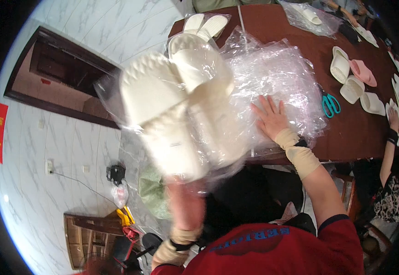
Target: Taking slippers from a sack, inspecting them, and placing them into or on top of plastic packaging material on a table.
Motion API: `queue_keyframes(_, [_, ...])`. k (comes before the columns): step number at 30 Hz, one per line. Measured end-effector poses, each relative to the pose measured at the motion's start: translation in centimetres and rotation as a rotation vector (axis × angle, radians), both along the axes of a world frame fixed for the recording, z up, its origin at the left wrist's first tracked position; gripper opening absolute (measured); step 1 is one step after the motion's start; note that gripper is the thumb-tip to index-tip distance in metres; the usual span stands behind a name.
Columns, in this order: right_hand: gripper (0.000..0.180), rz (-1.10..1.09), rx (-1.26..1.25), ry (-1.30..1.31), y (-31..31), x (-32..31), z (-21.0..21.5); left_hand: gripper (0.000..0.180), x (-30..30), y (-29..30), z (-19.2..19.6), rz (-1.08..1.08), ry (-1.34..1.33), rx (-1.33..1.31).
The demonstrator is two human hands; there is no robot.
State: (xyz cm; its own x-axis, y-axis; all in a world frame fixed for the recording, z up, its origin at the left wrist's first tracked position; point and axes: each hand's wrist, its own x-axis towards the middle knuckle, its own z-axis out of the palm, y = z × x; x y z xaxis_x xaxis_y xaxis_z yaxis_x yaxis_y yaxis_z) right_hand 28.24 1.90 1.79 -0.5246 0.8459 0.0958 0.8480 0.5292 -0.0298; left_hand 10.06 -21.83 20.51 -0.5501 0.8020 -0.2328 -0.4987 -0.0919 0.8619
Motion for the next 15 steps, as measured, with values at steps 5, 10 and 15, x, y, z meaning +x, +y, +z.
queue_keyframes(5, [0.064,-0.069,-0.235,0.359,-0.1,2.1,1.0,0.034,4.1,3.2,-2.4,-1.166,0.270,-0.065])
queue_keyframes(10, [0.064,-0.175,-0.255,0.475,-1.5,2.8,1.0,0.028,-1.4,14.0,-5.1,-0.511,1.381,0.196])
queue_keyframes(15, [0.061,-0.139,-0.297,0.513,-1.4,2.0,1.4,0.037,-2.5,19.6,-13.6,-0.392,1.369,-0.234])
